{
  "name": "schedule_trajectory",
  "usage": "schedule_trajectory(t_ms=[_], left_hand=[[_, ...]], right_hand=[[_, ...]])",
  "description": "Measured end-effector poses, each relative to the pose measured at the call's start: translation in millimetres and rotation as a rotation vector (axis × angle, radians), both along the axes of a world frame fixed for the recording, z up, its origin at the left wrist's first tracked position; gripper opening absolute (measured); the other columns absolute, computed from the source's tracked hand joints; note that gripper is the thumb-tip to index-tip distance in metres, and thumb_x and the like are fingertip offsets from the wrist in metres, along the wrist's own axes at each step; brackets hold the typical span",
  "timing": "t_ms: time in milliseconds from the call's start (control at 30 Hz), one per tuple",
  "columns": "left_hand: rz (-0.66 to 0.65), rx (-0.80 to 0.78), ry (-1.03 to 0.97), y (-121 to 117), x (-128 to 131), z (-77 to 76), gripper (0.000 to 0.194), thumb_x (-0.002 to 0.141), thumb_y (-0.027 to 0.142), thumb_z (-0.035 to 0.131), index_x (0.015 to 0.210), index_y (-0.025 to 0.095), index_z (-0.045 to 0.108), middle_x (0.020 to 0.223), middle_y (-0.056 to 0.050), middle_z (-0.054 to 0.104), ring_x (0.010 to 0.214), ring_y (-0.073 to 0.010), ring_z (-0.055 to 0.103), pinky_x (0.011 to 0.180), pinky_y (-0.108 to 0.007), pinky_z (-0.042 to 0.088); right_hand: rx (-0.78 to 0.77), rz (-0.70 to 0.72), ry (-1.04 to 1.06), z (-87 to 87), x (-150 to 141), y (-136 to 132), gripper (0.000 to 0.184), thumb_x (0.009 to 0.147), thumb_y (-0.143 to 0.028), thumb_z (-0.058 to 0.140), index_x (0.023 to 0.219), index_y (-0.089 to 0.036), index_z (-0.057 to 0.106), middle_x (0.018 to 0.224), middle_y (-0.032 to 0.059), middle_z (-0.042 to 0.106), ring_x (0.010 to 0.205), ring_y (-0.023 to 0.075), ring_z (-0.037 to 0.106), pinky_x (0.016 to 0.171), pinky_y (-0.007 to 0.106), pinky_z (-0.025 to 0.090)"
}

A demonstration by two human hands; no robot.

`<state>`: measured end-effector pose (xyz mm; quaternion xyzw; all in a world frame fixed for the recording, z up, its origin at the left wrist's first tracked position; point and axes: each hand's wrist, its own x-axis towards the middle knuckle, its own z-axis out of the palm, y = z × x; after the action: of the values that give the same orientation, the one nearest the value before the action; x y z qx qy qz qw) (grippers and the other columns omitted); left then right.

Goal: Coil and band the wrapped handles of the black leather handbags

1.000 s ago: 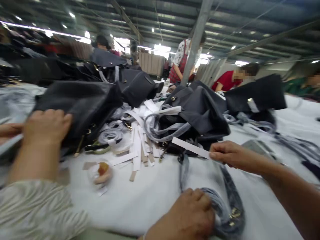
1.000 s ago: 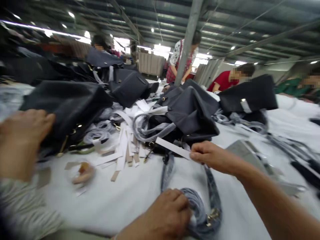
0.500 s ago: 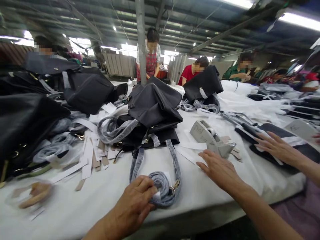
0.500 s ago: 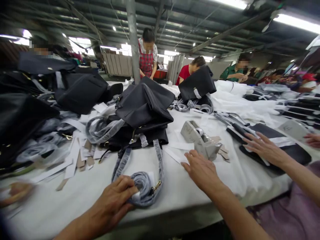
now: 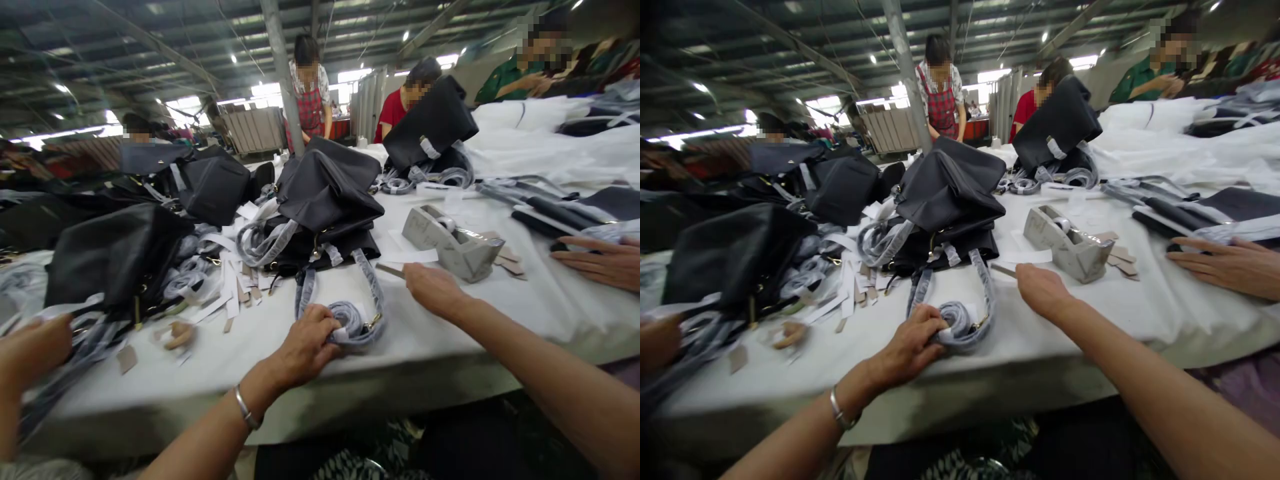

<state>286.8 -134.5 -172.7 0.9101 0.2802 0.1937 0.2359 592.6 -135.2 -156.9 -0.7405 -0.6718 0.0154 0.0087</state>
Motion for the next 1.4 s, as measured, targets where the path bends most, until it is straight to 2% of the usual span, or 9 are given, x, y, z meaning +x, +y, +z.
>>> schedule_trajectory(t_ms=[67, 133, 267, 467, 667, 767, 967, 1200, 1400], left_hand=[[0.036, -0.15, -0.16, 7.3, -4.3, 5.1, 0.018, 0.081, 0.025, 0.063, 0.097, 0.016, 0.061, 0.107, -0.008, 0.051, 0.104, -0.0232, 0.046, 0.095, -0.036, 0.037], [0.038, -0.354, -0.334, 16.6, -11.3, 10.8, 0.021, 0.081, 0.034, 0.065, 0.091, 0.015, 0.063, 0.109, -0.008, 0.052, 0.105, -0.0228, 0.048, 0.095, -0.034, 0.036], [0.056, -0.773, -0.561, 32.9, -25.8, 15.2, 0.032, 0.078, 0.042, 0.069, 0.095, 0.014, 0.066, 0.105, -0.008, 0.057, 0.089, -0.0174, 0.053, 0.077, -0.026, 0.039], [0.079, -0.99, -0.599, 38.6, -28.4, 12.6, 0.038, 0.074, 0.039, 0.075, 0.1, 0.011, 0.066, 0.086, -0.006, 0.062, 0.07, -0.0115, 0.051, 0.065, -0.022, 0.036], [0.072, -0.935, -0.544, 32.1, -24.5, 20.4, 0.039, 0.074, 0.041, 0.075, 0.099, 0.013, 0.065, 0.084, -0.003, 0.06, 0.071, -0.0113, 0.05, 0.066, -0.021, 0.036], [0.067, -0.867, -0.472, 28.8, -22.2, 21.6, 0.039, 0.076, 0.041, 0.072, 0.101, 0.012, 0.063, 0.088, -0.004, 0.059, 0.074, -0.0122, 0.05, 0.067, -0.022, 0.036], [0.051, -0.46, -0.328, 22.9, -16.4, 22.7, 0.036, 0.078, 0.048, 0.067, 0.09, 0.015, 0.064, 0.106, -0.007, 0.058, 0.102, -0.0227, 0.05, 0.093, -0.033, 0.035], [0.048, -0.241, -0.269, 17.0, -16.0, 22.6, 0.022, 0.082, 0.037, 0.063, 0.091, 0.017, 0.062, 0.109, -0.006, 0.061, 0.103, -0.0222, 0.048, 0.095, -0.034, 0.034], [0.097, -0.075, -0.224, 24.1, -6.4, 31.7, 0.013, 0.083, 0.027, 0.062, 0.091, 0.017, 0.06, 0.111, -0.007, 0.059, 0.102, -0.0222, 0.047, 0.092, -0.035, 0.036]], right_hand=[[0.021, -0.003, 0.18, 3.2, -2.4, -18.7, 0.024, 0.092, -0.021, 0.035, 0.091, -0.015, 0.059, 0.084, 0.0084, 0.064, 0.077, 0.0202, 0.06, 0.066, 0.028, 0.04], [0.014, 0.04, 0.558, 1.2, -15.5, -45.3, 0.025, 0.091, -0.031, 0.038, 0.082, -0.018, 0.057, 0.075, 0.0032, 0.061, 0.072, 0.0178, 0.057, 0.064, 0.026, 0.04], [-0.159, 0.146, 1.181, -16.9, -68.9, -93.5, 0.034, 0.089, -0.048, 0.041, 0.084, -0.019, 0.058, 0.075, 0.0003, 0.058, 0.069, 0.0157, 0.052, 0.062, 0.024, 0.041], [0.02, 0.141, 1.173, -28.6, -131.2, -88.3, 0.026, 0.085, -0.038, 0.047, 0.071, -0.018, 0.056, 0.062, -0.0024, 0.047, 0.061, 0.0125, 0.042, 0.057, 0.023, 0.032], [0.033, 0.025, 1.198, -31.7, -131.2, -62.1, 0.024, 0.077, -0.032, 0.049, 0.058, -0.017, 0.051, 0.052, -0.0031, 0.042, 0.051, 0.0106, 0.037, 0.049, 0.023, 0.027], [0.058, 0.06, 1.262, -30.5, -131.6, -58.2, 0.02, 0.075, -0.029, 0.051, 0.061, -0.016, 0.057, 0.055, -0.0018, 0.049, 0.054, 0.0117, 0.042, 0.051, 0.023, 0.031], [-0.041, 0.12, 1.462, -26.6, -135.9, -50.1, 0.025, 0.077, -0.032, 0.053, 0.083, -0.015, 0.07, 0.069, 0.0009, 0.064, 0.058, 0.0138, 0.052, 0.057, 0.024, 0.039], [0.037, 0.057, 1.116, -25.7, -121.8, -44.7, 0.029, 0.074, -0.044, 0.062, 0.064, -0.017, 0.067, 0.062, 0.0027, 0.062, 0.06, 0.016, 0.052, 0.055, 0.024, 0.038], [-0.078, -0.047, 1.515, -20.0, -142.6, -33.3, 0.032, 0.071, -0.044, 0.068, 0.085, -0.016, 0.068, 0.054, -0.0032, 0.054, 0.042, 0.0098, 0.04, 0.039, 0.021, 0.031]])
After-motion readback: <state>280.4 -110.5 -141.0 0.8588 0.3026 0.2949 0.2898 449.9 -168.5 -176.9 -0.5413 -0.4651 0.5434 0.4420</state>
